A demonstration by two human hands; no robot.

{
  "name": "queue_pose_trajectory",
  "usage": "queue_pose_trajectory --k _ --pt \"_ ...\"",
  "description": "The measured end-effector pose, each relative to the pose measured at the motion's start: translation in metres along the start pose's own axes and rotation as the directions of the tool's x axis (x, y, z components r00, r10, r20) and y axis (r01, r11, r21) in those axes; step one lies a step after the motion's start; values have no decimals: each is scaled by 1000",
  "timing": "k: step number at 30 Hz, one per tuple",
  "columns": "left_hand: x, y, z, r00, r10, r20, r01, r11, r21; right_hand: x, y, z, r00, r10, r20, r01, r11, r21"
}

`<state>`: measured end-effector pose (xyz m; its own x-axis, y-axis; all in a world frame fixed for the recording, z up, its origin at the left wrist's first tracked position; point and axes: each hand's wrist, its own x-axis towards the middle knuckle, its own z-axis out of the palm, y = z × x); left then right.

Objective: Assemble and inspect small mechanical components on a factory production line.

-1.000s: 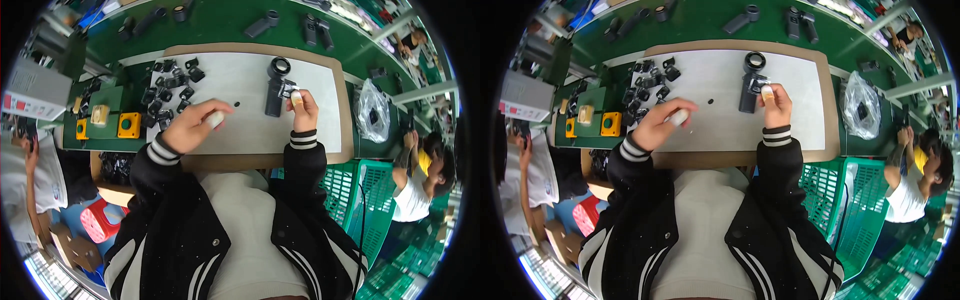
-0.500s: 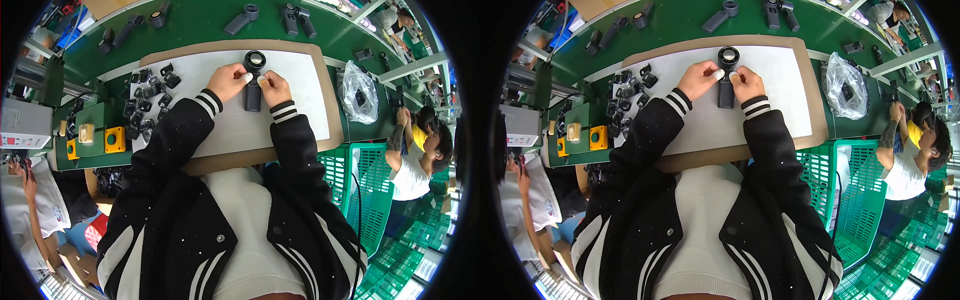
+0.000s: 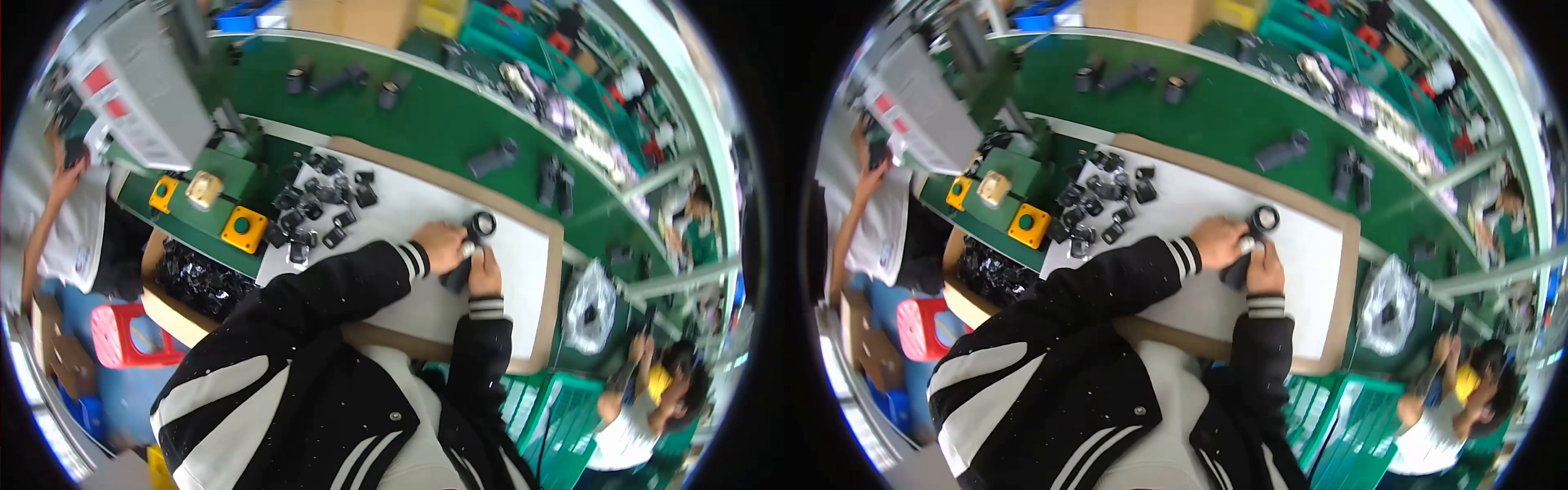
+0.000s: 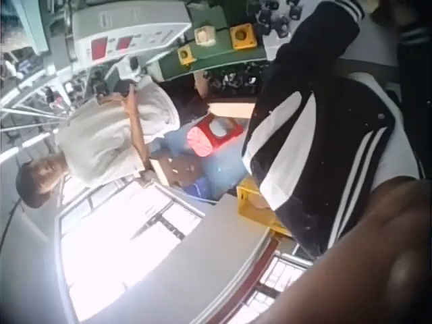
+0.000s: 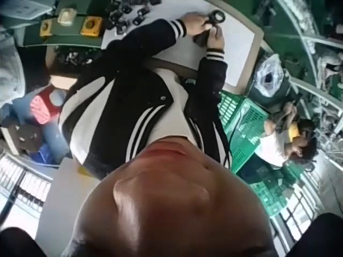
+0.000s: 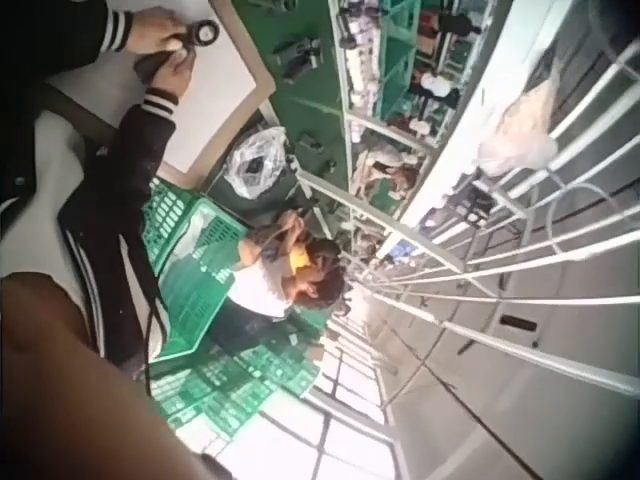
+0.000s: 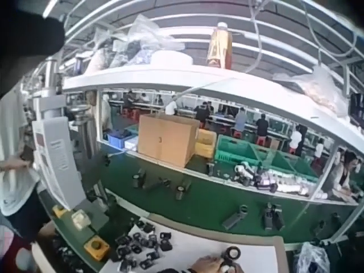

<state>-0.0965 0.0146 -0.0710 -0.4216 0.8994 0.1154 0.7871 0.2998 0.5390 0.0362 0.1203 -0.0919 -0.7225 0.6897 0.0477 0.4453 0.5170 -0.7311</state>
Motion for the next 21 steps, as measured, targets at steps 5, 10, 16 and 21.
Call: queue_pose_trajectory --k 5,10,16,21 --pt "-7 2 -7 997 -16 -72 -18 896 -443 -2 -24 -3 991 -133 29 127 980 156" --pt "-5 -4 8 968 88 -235 -215 770 -600 -12 -38 3 974 -122 -191 179 933 314" --pt "-9 -1 6 969 75 -236 -220 694 -686 -20 -41 2 962 -74 -263 197 857 477" --pt "-9 7 4 930 55 -364 -311 646 -697 -16 -27 11 941 -95 -325 235 874 425"
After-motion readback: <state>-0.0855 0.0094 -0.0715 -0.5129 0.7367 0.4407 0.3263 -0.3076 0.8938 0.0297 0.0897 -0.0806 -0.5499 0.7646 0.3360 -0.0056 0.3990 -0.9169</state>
